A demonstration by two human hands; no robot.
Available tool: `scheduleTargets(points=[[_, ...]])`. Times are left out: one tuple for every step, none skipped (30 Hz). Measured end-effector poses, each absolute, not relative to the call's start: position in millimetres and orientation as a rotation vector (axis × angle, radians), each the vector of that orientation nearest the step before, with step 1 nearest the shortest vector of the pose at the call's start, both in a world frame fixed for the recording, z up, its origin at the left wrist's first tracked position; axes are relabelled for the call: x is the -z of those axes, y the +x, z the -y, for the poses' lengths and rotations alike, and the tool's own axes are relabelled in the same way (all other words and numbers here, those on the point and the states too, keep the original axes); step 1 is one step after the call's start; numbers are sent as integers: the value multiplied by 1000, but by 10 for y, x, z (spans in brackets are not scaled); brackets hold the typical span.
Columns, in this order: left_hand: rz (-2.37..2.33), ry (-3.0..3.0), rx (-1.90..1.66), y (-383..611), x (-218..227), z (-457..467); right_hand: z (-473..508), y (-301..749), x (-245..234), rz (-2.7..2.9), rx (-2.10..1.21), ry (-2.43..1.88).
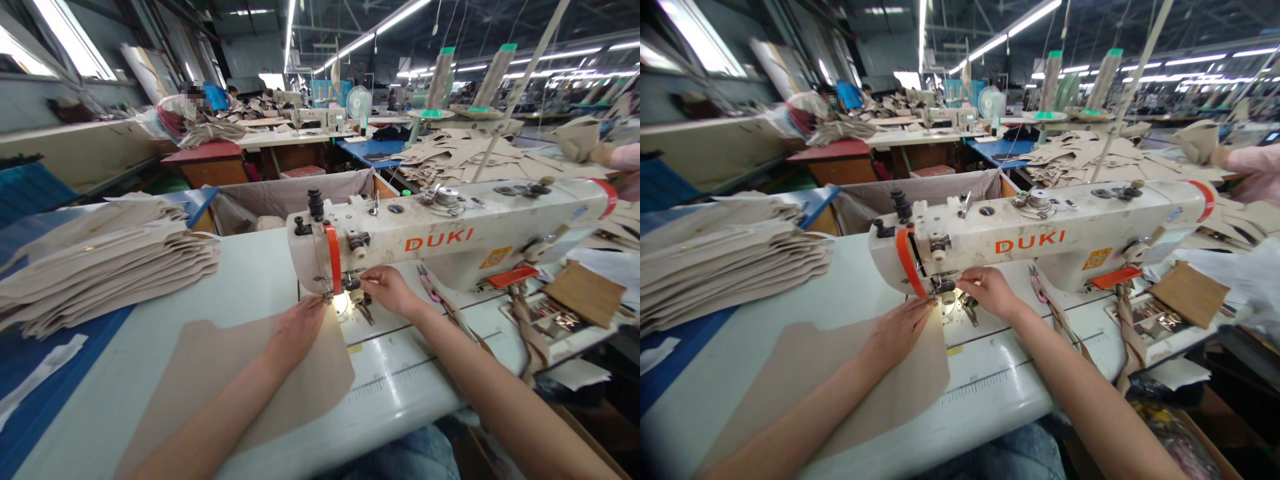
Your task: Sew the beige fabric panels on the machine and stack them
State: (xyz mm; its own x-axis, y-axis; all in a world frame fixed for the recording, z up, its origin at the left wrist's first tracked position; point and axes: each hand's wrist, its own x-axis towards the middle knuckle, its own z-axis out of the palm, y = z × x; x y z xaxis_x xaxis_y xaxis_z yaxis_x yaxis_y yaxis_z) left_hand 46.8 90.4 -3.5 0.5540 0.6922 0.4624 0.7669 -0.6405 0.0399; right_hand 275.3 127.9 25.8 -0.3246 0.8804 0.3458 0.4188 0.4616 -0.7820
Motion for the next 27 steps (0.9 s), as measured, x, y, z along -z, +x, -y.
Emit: scheduleTargets(points=[[1240, -2625, 658, 469, 36, -904, -1275, 2748, -241, 1909, -754, -1077], [1237, -2631, 646, 469, 38, -903, -1270, 2744, -226, 1893, -764, -1068], [1236, -2635, 638, 468, 39, -902, -1264, 2741, -212, 1878, -773, -1057], [1244, -2639, 639, 465, 41, -900, -1260, 2739, -201, 1864, -781, -1047], [1253, -2644, 645, 461, 43, -899, -1257, 2736, -192, 1852, -789, -1036], [1255, -2654, 650, 456, 45, -897, -1255, 2734, -187, 1842, -795, -1027], [1253, -2664, 655, 452, 47, -895, -1255, 2732, -184, 1833, -801, -1019], [1249, -2675, 660, 447, 49, -893, -1255, 2729, -182, 1827, -807, -1013], [1244, -2682, 666, 444, 49, -891, -1255, 2727, -182, 1822, -813, -1008], [1239, -2688, 672, 443, 49, -888, -1256, 2724, -182, 1818, -819, -1005], [1238, -2690, 680, 443, 48, -885, -1257, 2721, -182, 1814, -826, -1003], [1233, -2692, 691, 444, 46, -882, -1257, 2717, -181, 1810, -831, -1003], [1227, -2692, 703, 445, 43, -878, -1257, 2714, -180, 1805, -834, -1004], [1215, -2691, 714, 447, 39, -875, -1257, 2710, -178, 1800, -837, -1006], [1201, -2689, 723, 449, 35, -872, -1257, 2707, -176, 1796, -838, -1008], [1191, -2686, 728, 449, 32, -869, -1255, 2703, -173, 1793, -839, -1009], [1186, -2686, 726, 449, 30, -867, -1253, 2700, -171, 1791, -838, -1010], [1186, -2687, 722, 448, 28, -864, -1250, 2698, -170, 1792, -836, -1010], [1184, -2691, 716, 447, 28, -862, -1248, 2696, -168, 1794, -833, -1011], [1178, -2698, 715, 445, 29, -860, -1246, 2696, -166, 1797, -829, -1013], [1167, -2703, 720, 443, 31, -858, -1246, 2696, -163, 1800, -825, -1014], [1152, -2705, 729, 442, 33, -856, -1248, 2698, -158, 1804, -819, -1016], [1137, -2704, 741, 442, 36, -854, -1253, 2701, -153, 1808, -811, -1018], [1128, -2700, 751, 442, 40, -853, -1259, 2705, -146, 1813, -802, -1021], [1125, -2695, 759, 442, 43, -852, -1265, 2709, -138, 1820, -791, -1024], [1125, -2689, 765, 443, 47, -852, -1268, 2711, -131, 1826, -778, -1029], [1123, -2687, 766, 443, 51, -853, -1265, 2711, -124, 1835, -763, -1035]])
